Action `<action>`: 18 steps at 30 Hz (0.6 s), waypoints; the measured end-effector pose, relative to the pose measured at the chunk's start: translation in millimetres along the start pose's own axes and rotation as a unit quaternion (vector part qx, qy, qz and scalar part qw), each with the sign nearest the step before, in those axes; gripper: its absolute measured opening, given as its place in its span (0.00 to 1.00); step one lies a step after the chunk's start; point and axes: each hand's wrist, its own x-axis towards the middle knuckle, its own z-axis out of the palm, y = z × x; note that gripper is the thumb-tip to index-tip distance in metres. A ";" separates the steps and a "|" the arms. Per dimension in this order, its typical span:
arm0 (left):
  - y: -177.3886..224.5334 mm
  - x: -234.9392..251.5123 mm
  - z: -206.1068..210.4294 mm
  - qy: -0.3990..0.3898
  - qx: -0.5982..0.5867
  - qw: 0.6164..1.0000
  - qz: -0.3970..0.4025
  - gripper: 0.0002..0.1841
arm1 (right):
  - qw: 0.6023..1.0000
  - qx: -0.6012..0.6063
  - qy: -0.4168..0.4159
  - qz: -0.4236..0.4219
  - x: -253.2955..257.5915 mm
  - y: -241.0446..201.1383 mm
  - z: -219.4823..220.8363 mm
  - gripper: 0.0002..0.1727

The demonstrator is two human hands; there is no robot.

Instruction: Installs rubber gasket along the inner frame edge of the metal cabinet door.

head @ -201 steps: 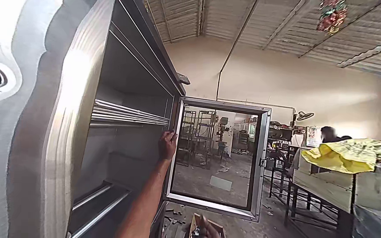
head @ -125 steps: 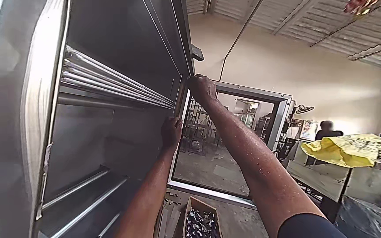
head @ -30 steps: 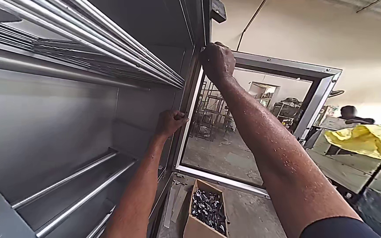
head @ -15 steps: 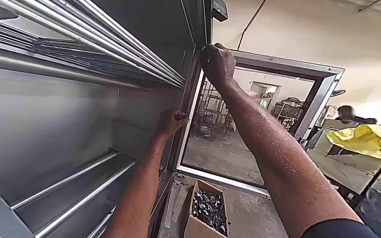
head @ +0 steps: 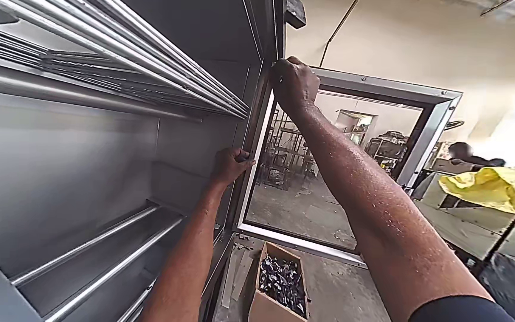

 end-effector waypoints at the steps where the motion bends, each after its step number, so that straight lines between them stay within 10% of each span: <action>1: -0.2 -0.3 0.2 0.001 -0.001 1.000 0.004 0.16 | 1.000 -0.005 -0.003 -0.001 0.1 0.1 -1.3 0.16; 18: 0.5 0.0 -0.7 -0.010 -0.028 1.000 -0.005 0.16 | 0.999 0.008 -0.031 0.040 5.3 -3.4 -5.7 0.15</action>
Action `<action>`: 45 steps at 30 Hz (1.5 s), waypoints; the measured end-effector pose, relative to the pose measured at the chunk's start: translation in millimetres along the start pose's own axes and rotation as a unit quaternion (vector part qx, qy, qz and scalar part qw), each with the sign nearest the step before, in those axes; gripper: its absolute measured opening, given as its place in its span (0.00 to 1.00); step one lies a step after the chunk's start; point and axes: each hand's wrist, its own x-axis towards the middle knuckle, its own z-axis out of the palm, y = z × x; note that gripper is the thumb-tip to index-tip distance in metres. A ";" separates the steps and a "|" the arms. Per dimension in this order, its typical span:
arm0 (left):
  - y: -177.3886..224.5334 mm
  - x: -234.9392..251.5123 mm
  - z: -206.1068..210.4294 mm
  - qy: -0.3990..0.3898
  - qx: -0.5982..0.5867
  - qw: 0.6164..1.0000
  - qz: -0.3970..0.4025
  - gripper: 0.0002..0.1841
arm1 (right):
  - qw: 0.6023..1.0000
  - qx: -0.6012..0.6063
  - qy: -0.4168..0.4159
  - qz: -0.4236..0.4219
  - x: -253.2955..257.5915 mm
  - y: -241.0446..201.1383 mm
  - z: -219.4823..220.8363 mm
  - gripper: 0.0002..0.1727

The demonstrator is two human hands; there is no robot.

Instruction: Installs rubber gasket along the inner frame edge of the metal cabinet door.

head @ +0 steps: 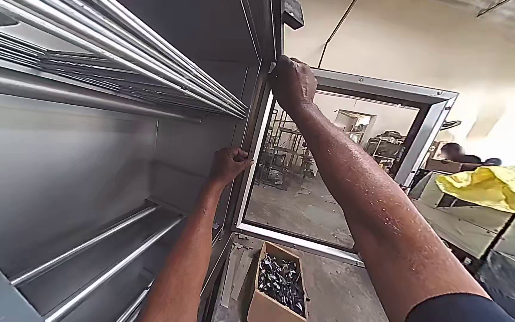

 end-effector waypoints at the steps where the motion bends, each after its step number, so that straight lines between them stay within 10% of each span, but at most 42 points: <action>1: -0.3 -0.1 0.9 0.000 0.000 1.000 0.002 0.16 | 1.000 0.012 -0.003 0.008 -0.2 0.7 0.0 0.15; 45: 3.4 -2.1 -4.0 -0.009 0.004 1.000 -0.001 0.15 | 0.997 0.004 0.009 -0.070 0.0 11.9 -0.5 0.16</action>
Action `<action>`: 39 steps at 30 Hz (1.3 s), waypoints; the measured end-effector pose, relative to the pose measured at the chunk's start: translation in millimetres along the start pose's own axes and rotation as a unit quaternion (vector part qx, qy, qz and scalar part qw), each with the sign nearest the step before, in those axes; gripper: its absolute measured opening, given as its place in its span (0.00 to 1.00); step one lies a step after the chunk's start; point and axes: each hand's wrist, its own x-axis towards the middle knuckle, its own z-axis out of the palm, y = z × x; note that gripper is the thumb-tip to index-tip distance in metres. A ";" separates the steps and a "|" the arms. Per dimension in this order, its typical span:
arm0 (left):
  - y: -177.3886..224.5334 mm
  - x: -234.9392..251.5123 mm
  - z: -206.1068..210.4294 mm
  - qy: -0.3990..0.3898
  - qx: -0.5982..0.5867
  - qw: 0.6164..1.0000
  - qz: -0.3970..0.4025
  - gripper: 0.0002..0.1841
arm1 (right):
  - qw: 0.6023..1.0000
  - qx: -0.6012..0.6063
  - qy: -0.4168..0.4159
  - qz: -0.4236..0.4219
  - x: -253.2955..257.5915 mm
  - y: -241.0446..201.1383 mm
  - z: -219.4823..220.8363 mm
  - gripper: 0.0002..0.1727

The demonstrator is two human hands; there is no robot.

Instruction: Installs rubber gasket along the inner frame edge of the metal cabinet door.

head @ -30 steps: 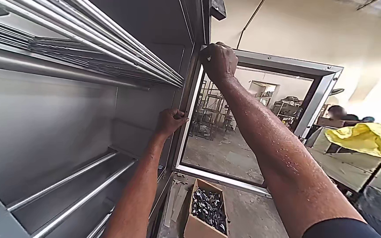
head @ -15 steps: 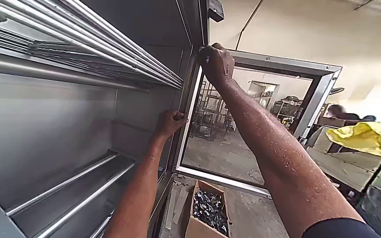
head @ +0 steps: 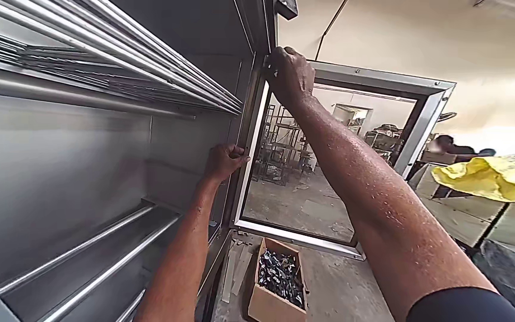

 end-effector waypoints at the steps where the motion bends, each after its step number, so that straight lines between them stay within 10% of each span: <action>1: 1.1 0.0 -0.7 -0.008 -0.005 1.000 -0.004 0.15 | 1.000 0.001 -0.006 -0.004 -0.8 1.8 -1.0 0.16; 32: 10.7 1.3 -5.7 -0.051 0.067 0.995 -0.051 0.16 | 1.000 -0.007 0.002 0.028 -1.9 -3.1 1.4 0.16; 37: 7.8 6.9 -9.1 -0.113 0.106 0.985 -0.082 0.16 | 0.926 0.329 0.119 0.141 -113.8 -4.0 7.1 0.22; 39: 5.0 7.2 -8.6 -0.114 0.097 0.985 -0.080 0.15 | 0.945 0.252 0.075 0.196 -218.5 -16.3 3.9 0.20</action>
